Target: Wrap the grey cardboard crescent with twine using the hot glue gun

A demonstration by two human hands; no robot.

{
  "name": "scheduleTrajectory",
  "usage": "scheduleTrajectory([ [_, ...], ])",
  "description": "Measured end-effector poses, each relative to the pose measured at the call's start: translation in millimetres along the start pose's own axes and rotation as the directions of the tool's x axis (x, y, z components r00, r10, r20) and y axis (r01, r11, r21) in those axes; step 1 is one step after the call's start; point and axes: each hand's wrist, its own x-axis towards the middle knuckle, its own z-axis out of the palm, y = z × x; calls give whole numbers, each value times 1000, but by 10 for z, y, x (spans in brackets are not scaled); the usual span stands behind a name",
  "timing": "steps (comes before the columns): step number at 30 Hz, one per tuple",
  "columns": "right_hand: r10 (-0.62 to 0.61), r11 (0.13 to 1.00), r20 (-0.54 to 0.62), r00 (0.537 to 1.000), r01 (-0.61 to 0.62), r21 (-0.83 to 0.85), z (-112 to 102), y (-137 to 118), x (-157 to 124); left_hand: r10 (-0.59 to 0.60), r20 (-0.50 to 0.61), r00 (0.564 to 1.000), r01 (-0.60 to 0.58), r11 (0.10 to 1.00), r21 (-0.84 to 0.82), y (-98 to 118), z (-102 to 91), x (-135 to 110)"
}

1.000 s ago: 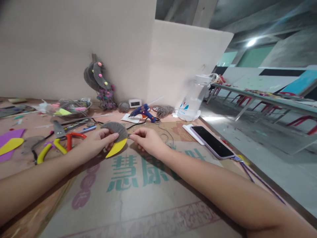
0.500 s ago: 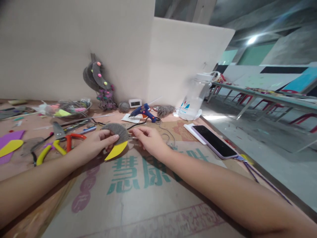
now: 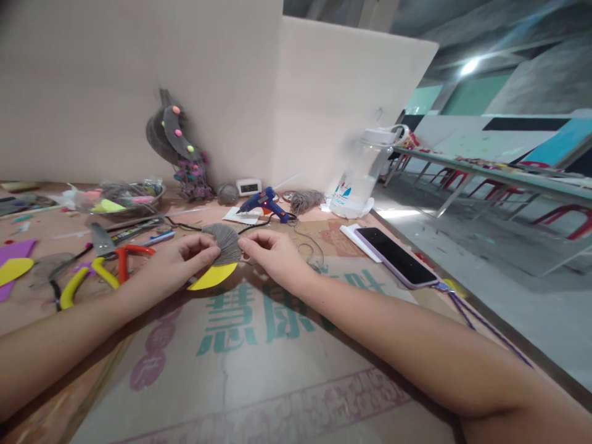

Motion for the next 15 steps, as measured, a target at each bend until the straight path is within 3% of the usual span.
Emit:
scheduleTrajectory([
  [6,-5,999,21,1000,6,-54,12,-13,-31,62,-8,998,-61,994,91,11,-2,-30],
  [10,-107,979,22,994,109,-171,30,-45,-63,134,-3,991,-131,974,184,40,-21,-40],
  [13,-172,961,31,985,175,-215,44,-66,-91,117,-7,993,-116,988,104,43,-35,-54],
  [15,-221,944,57,974,228,-238,57,-78,-112,40,-48,998,-41,999,-12,24,-41,-55],
])
